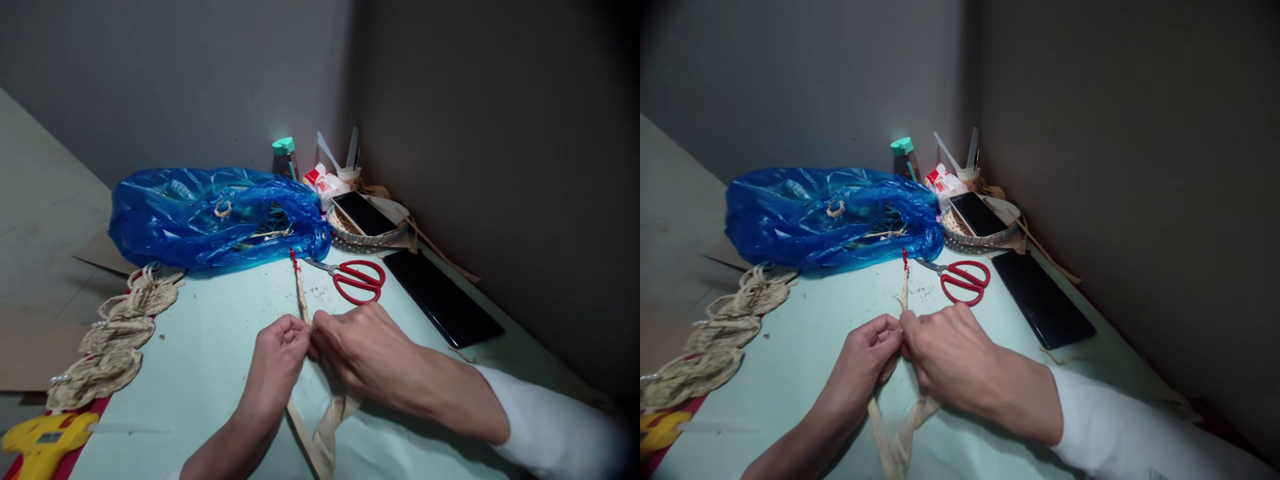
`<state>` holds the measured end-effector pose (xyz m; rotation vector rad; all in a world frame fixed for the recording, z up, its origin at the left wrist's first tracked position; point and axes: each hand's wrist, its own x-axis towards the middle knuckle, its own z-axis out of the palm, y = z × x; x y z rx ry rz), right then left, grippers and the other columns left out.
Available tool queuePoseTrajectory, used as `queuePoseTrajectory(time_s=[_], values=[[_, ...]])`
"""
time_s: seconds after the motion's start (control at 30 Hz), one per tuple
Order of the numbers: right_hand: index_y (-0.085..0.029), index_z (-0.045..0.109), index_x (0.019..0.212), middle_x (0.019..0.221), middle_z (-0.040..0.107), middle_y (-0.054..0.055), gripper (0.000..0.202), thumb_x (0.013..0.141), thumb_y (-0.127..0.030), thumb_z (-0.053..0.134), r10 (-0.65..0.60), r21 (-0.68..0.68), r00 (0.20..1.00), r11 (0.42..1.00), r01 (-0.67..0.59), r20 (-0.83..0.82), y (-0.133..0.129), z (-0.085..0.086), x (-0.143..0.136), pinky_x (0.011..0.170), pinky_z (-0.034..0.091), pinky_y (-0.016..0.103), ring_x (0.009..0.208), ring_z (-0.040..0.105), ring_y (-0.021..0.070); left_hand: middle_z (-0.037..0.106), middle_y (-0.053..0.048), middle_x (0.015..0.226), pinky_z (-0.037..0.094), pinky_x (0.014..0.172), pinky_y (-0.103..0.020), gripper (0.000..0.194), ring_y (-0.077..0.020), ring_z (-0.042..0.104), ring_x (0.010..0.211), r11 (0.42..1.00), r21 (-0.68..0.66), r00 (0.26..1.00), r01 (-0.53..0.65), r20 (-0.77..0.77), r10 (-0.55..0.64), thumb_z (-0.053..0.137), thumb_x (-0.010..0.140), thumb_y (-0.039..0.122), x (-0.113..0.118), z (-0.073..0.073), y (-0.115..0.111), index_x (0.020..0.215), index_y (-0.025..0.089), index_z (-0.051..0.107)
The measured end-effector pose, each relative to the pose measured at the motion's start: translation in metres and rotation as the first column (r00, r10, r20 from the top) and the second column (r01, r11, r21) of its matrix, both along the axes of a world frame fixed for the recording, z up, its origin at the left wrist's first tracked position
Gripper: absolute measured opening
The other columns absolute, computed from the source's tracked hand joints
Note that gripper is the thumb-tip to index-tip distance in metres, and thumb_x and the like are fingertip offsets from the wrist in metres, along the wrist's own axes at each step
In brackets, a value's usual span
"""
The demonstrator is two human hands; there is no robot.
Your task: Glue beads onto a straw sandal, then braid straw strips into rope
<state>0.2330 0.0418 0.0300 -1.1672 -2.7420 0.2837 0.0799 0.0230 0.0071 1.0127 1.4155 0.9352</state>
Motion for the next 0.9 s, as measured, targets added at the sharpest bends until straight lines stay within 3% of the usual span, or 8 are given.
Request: queuePoseTrajectory(time_s=[0.17, 0.27, 0.33, 0.4, 0.53, 0.67, 0.77, 0.9], values=[[-0.010, 0.056, 0.091, 0.075, 0.063, 0.007, 0.013, 0.084, -0.007, 0.045, 0.308, 0.193, 0.951, 0.931, -0.309, 0.033, -0.014, -0.010, -0.006, 0.050, 0.021, 0.030, 0.060, 0.054, 0.0164, 0.048, 0.006, 0.053, 0.022, 0.042, -0.016, 0.019, -0.0032, 0.034, 0.043, 0.998, -0.057, 0.981, -0.005, 0.194, 0.016, 0.064, 0.077, 0.031, -0.004, 0.000, -0.005, 0.074, 0.015, 0.054], [-0.010, 0.058, 0.090, 0.077, 0.063, 0.006, 0.016, 0.086, -0.006, 0.042, 0.374, 0.206, 0.927, 0.911, -0.358, -0.043, -0.013, -0.011, -0.005, 0.053, 0.025, 0.031, 0.064, 0.054, 0.0164, 0.055, 0.004, 0.061, 0.022, 0.044, -0.016, 0.021, -0.0026, 0.035, 0.046, 0.998, -0.052, 0.965, 0.017, 0.261, -0.003, 0.067, 0.077, 0.032, -0.007, 0.001, -0.008, 0.078, 0.015, 0.054], [-0.014, 0.059, 0.088, 0.074, 0.062, 0.003, 0.012, 0.087, -0.015, 0.047, 0.296, 0.103, 0.932, 0.954, -0.281, -0.209, -0.008, -0.008, -0.002, 0.054, 0.027, 0.029, 0.061, 0.052, 0.0143, 0.048, 0.007, 0.054, 0.018, 0.043, -0.016, 0.023, -0.0016, 0.029, 0.044, 0.998, -0.048, 0.966, 0.028, 0.257, -0.015, 0.069, 0.076, 0.032, -0.007, 0.001, -0.010, 0.077, 0.015, 0.054], [-0.016, 0.058, 0.080, 0.068, 0.059, 0.001, 0.018, 0.090, -0.025, 0.046, 0.097, -0.013, 0.916, 0.994, -0.111, -0.389, 0.000, -0.002, 0.002, 0.055, 0.030, 0.027, 0.059, 0.049, 0.0123, 0.040, 0.010, 0.048, 0.016, 0.043, -0.017, 0.022, -0.0018, 0.024, 0.042, 0.998, -0.049, 0.959, 0.041, 0.283, -0.026, 0.068, 0.077, 0.032, -0.006, 0.002, -0.012, 0.077, 0.016, 0.053], [-0.014, 0.058, 0.078, 0.071, 0.059, 0.002, 0.026, 0.094, -0.030, 0.043, -0.230, -0.187, 0.835, 0.970, 0.155, -0.499, 0.016, 0.004, 0.010, 0.060, 0.032, 0.025, 0.063, 0.048, 0.0113, 0.035, 0.011, 0.044, 0.011, 0.042, -0.019, 0.019, -0.0025, 0.017, 0.041, 0.997, -0.080, 0.946, 0.022, 0.325, 0.006, 0.066, 0.079, 0.028, -0.005, 0.004, -0.015, 0.078, 0.016, 0.052], [-0.014, 0.060, 0.084, 0.075, 0.062, 0.003, 0.024, 0.094, -0.028, 0.043, -0.278, -0.330, 0.857, 0.934, 0.135, -0.434, 0.020, 0.002, 0.010, 0.061, 0.032, 0.025, 0.066, 0.050, 0.0121, 0.029, 0.012, 0.040, 0.010, 0.041, -0.020, 0.017, -0.0030, 0.015, 0.040, 0.993, -0.117, 0.938, 0.000, 0.345, 0.041, 0.065, 0.080, 0.027, -0.005, 0.003, -0.016, 0.077, 0.015, 0.053], [-0.014, 0.061, 0.079, 0.070, 0.061, 0.003, 0.030, 0.095, -0.031, 0.042, -0.250, -0.447, 0.886, 0.893, 0.055, -0.390, 0.018, 0.001, 0.009, 0.059, 0.032, 0.025, 0.064, 0.050, 0.0121, 0.041, 0.009, 0.046, 0.013, 0.041, -0.019, 0.017, -0.0021, 0.017, 0.040, 0.994, -0.104, 0.933, -0.016, 0.356, 0.052, 0.066, 0.079, 0.026, -0.006, 0.000, -0.015, 0.078, 0.015, 0.054], [-0.014, 0.061, 0.080, 0.074, 0.064, 0.003, 0.033, 0.091, -0.043, 0.049, -0.244, -0.681, 0.861, 0.717, -0.150, -0.446, 0.016, -0.003, 0.009, 0.059, 0.037, 0.022, 0.067, 0.055, 0.0125, 0.036, 0.011, 0.044, 0.013, 0.041, -0.018, 0.019, -0.0020, 0.016, 0.040, 0.995, -0.096, 0.924, -0.018, 0.379, 0.054, 0.067, 0.078, 0.029, -0.007, -0.005, -0.014, 0.079, 0.016, 0.054]])
